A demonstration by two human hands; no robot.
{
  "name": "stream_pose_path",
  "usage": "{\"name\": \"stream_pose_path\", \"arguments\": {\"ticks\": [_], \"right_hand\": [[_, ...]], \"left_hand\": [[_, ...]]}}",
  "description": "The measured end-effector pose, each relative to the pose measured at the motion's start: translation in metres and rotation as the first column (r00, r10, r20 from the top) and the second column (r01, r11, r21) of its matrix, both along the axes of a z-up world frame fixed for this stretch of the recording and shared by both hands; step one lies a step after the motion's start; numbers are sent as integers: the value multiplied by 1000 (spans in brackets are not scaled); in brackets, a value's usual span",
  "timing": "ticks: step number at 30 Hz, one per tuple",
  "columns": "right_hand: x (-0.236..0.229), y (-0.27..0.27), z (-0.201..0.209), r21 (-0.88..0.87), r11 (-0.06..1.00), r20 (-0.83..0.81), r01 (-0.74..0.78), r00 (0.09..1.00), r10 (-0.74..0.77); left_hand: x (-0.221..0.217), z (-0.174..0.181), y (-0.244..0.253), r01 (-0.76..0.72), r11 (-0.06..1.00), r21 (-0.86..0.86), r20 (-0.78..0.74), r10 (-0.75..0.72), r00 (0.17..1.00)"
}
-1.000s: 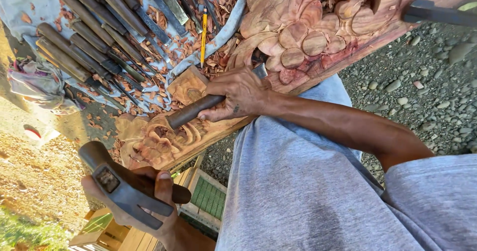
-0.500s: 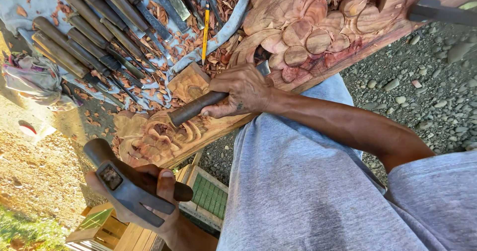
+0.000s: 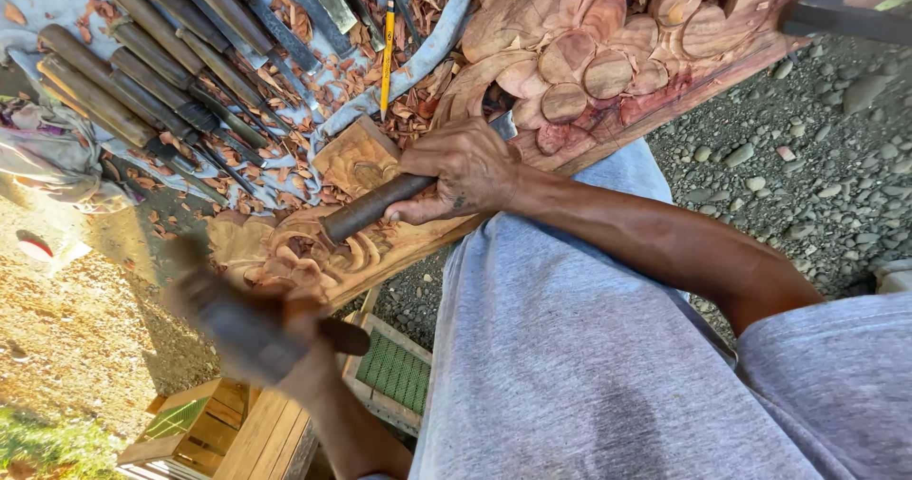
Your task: Carving intricate decorative patterns into a wooden board using a mallet and chisels.
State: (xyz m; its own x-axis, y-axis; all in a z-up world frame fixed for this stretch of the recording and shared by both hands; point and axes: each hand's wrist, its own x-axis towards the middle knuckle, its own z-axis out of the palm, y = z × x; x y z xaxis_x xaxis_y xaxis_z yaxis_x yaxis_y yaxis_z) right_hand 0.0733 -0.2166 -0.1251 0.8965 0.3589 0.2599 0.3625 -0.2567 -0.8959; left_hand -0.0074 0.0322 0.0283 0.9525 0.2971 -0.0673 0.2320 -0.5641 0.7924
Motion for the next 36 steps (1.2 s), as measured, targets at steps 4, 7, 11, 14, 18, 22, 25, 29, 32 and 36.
{"name": "stream_pose_path", "arguments": {"ticks": [4, 7, 11, 14, 18, 22, 25, 29, 32, 36], "right_hand": [[-5, 4, -15, 84, 996, 4, -18, 1000, 18], [-1, -5, 0, 43, 999, 10, -5, 1000, 5], [-1, -8, -7, 68, 998, 54, 14, 998, -18], [-7, -10, -5, 101, 995, 36, 2, 999, -6], [-3, -16, -3, 56, 998, 39, -26, 999, 24], [-4, -14, -9, 47, 999, 78, 5, 997, -8], [-7, -17, -12, 95, 995, 27, -31, 999, 28], [-2, -21, -7, 68, 997, 113, -45, 993, 37], [-6, -21, -9, 64, 997, 61, -40, 997, 37], [-3, -26, -8, 46, 997, 50, -59, 997, 56]], "left_hand": [[-15, -7, 10, -202, 973, -108, 94, 212, 973], [-14, -50, -44, 44, 940, -338, 54, -27, 998], [7, -5, -25, 161, 975, -152, -73, -173, 982], [-30, -23, 32, -480, 413, -774, -273, 467, 841], [-14, -26, -38, -111, 993, -39, 104, 115, 988], [-16, -6, -2, -25, 990, -138, -17, 23, 1000], [-29, -14, 1, -228, 963, 143, 96, 216, 972], [-14, -13, -64, 313, 803, 507, 86, -409, 908], [-33, -9, -28, -148, 960, -239, -195, 102, 975], [-19, -11, -60, -113, 973, -202, -70, 101, 992]]}}
